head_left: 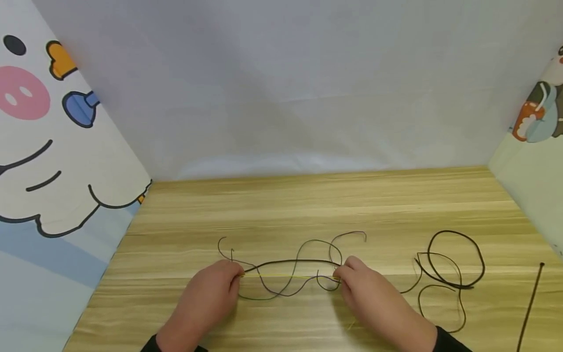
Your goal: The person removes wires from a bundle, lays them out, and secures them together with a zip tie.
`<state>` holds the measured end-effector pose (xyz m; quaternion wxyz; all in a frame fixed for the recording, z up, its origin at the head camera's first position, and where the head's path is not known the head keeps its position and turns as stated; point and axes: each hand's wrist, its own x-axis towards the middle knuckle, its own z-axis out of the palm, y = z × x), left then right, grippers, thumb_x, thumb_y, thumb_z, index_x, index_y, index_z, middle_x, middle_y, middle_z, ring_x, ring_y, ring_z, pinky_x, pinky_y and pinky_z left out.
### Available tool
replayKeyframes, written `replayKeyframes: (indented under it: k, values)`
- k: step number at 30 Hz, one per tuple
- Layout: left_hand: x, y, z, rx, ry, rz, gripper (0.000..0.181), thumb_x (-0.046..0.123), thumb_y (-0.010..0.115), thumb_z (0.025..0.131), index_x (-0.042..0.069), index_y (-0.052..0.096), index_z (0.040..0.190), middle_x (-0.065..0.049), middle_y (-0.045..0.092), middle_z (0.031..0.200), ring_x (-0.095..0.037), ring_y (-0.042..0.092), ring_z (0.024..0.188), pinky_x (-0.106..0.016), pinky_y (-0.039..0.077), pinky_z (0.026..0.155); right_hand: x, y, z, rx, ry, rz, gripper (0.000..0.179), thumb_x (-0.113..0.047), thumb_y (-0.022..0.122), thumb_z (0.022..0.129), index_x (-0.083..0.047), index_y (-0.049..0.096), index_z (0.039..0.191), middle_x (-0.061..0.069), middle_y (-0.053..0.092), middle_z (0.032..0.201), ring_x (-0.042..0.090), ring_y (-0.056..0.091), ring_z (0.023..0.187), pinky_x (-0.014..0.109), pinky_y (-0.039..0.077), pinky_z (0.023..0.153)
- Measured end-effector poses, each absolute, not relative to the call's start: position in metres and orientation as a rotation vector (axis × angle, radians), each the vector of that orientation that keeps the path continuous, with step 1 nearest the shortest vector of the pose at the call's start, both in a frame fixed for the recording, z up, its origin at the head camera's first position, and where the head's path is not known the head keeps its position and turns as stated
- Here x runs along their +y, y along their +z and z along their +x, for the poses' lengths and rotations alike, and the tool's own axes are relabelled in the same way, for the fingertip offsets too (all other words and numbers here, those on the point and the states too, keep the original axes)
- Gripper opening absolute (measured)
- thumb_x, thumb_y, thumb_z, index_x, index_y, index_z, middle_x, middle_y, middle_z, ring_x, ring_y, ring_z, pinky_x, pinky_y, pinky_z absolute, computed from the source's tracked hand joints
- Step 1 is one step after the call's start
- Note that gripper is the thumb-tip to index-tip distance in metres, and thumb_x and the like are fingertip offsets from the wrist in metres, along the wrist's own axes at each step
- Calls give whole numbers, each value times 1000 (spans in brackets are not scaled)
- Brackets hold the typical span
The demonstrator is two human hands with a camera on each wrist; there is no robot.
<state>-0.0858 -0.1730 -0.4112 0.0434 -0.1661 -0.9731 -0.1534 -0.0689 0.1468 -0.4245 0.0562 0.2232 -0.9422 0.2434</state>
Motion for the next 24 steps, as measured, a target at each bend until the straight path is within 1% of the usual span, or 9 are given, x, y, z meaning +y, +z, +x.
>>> replayKeyframes:
  k: [2,6,9,10,14,18,21,24]
  values:
    - [-173,-412,-86,-2967,-453,-514,11,1,70,91,11,74,94,1,70,93,-19,70,92,-39,57,79,148,-424,-68,-2884,760,651,15,0,69,94,-11,72,103,-11,52,89,0,50,70,22,49,63]
    - [-173,-410,-87,-2973,-429,-518,11,1,69,92,10,74,96,-1,69,93,-19,70,91,-39,57,78,153,-419,-68,-2933,765,589,16,-3,71,96,-15,72,105,-12,61,92,6,61,81,29,54,74]
    - [-175,-409,-88,-2981,-395,-500,11,1,71,92,10,75,98,-1,69,95,-20,70,91,-39,57,77,158,-416,-70,-2944,709,555,15,-3,72,95,-15,73,105,-11,65,93,10,66,87,33,56,78]
    - [-177,-408,-88,-2984,-374,-490,11,1,72,92,10,75,99,-1,68,95,-20,70,90,-39,58,76,160,-415,-71,-2950,675,544,14,-4,73,94,-15,74,103,-11,65,92,10,67,87,34,57,78]
    - [-184,-410,-90,-3023,-289,-445,12,0,74,89,10,73,96,1,65,89,-20,68,81,-39,57,70,166,-416,-75,-3008,534,509,10,-10,77,93,-18,73,90,-11,63,81,10,64,76,34,55,69]
    - [-190,-417,-93,-3122,-232,-436,9,1,71,92,11,70,92,2,59,80,-17,62,72,-38,53,65,167,-422,-79,-3118,432,485,24,-16,77,93,-20,62,75,-10,55,70,10,52,63,35,47,59]
    - [-192,-424,-96,-3163,-211,-440,9,3,70,93,11,69,90,2,59,78,-17,60,69,-38,52,62,167,-425,-80,-3169,382,462,32,-18,77,93,-20,54,71,-9,49,65,11,45,58,34,42,55]
    - [-194,-427,-98,-3167,-200,-440,8,5,72,92,12,68,91,2,61,77,-17,62,68,-38,52,61,169,-425,-81,-3199,350,447,32,-20,77,93,-19,53,72,-8,48,64,11,44,58,34,41,53]
